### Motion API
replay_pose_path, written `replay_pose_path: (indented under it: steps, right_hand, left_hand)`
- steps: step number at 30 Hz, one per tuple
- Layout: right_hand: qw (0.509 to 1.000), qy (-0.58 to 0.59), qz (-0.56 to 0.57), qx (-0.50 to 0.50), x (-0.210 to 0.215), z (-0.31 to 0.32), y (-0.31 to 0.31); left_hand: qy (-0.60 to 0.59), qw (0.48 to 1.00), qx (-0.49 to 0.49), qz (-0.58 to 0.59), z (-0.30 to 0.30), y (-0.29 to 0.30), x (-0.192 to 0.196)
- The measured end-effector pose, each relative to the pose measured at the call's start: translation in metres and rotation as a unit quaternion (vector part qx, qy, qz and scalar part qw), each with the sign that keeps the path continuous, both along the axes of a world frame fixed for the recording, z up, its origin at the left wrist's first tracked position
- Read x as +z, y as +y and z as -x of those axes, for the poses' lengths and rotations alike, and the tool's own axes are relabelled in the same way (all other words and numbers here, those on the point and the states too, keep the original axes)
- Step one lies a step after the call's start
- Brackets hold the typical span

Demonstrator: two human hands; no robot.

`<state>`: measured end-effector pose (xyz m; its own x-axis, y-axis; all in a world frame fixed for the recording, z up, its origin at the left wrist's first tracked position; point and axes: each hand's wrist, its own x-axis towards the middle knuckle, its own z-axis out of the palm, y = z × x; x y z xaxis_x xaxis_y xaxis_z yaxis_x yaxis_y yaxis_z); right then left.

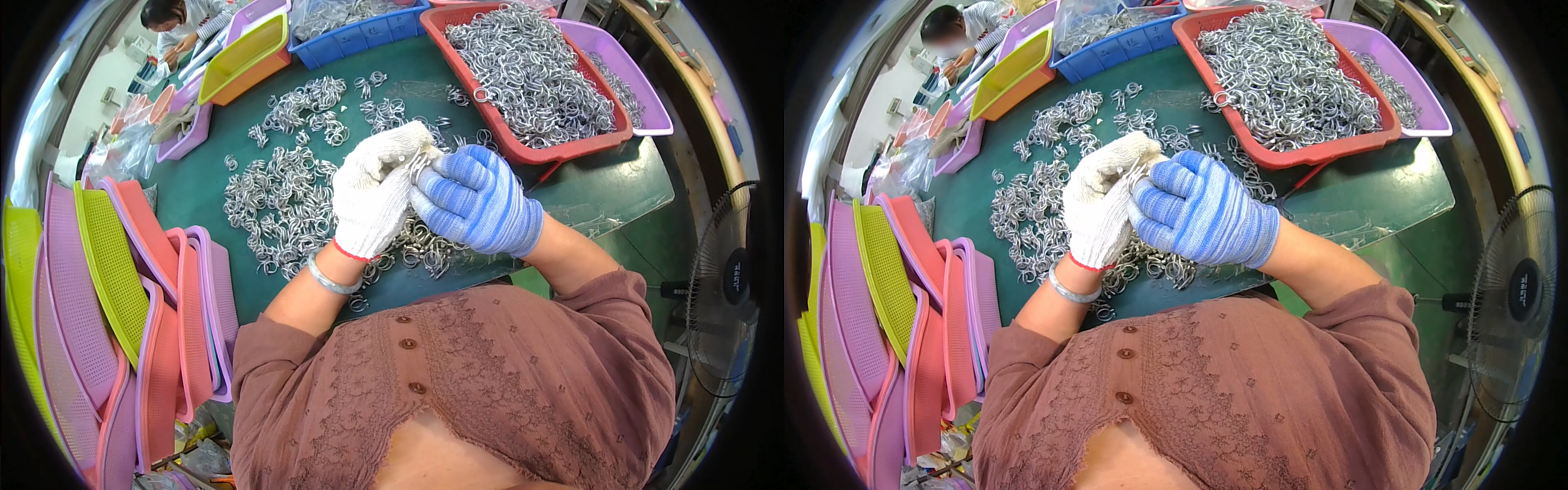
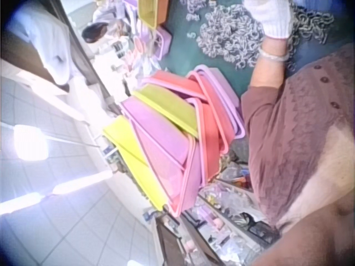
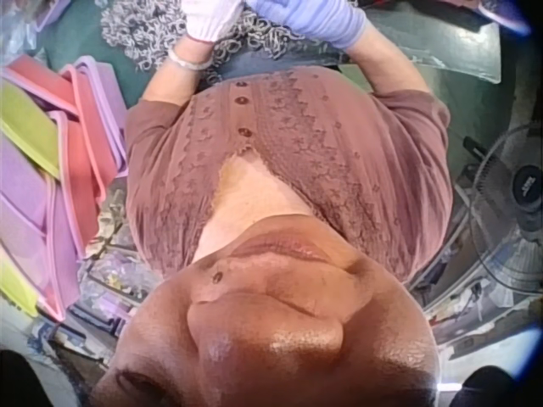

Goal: The person sits at a workstation and uses both hands to pick up small metal rings and link them together. They place the assembled metal chains into a red plastic tray on the table. The person wears white and blue gloves while handling the metal components.

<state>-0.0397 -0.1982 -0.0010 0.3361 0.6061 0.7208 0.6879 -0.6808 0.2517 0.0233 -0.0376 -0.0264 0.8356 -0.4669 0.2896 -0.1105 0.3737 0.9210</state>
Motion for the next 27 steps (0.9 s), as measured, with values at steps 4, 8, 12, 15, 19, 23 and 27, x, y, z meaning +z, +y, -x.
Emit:
replay_pose_path:
  steps: [4, 8, 12, 15, 19, 23, 27]
  right_hand:
    - [1.0, 0.011, -0.001, 0.011, 0.003, 0.0, -0.003]
    - [0.993, -0.066, -0.052, -0.077, 0.012, -0.01, -0.029]
    - [0.963, -0.077, -0.085, -0.243, 0.029, -0.026, -0.081]
    - [0.927, -0.018, -0.108, -0.358, 0.031, -0.036, -0.102]
    - [0.951, 0.033, -0.1, -0.29, 0.033, -0.052, -0.075]
    - [0.942, 0.213, -0.06, -0.251, 0.001, -0.069, -0.013]
    - [0.847, 0.376, 0.064, -0.37, -0.028, -0.104, 0.007]
  left_hand:
    - [0.01, 1.0, -0.019, 0.015, 0.0, -0.002, 0.001]
    - [0.018, 0.996, 0.042, -0.071, -0.008, -0.001, 0.02]
    - [-0.013, 0.995, 0.089, -0.051, -0.032, 0.022, 0.024]
    - [-0.011, 0.988, 0.129, -0.079, -0.041, 0.04, 0.021]
    - [0.007, 0.984, 0.149, -0.097, -0.046, 0.056, 0.012]
    - [0.041, 0.985, 0.125, -0.114, -0.043, 0.061, 0.009]
    - [0.067, 0.987, 0.095, -0.114, -0.033, 0.064, 0.008]
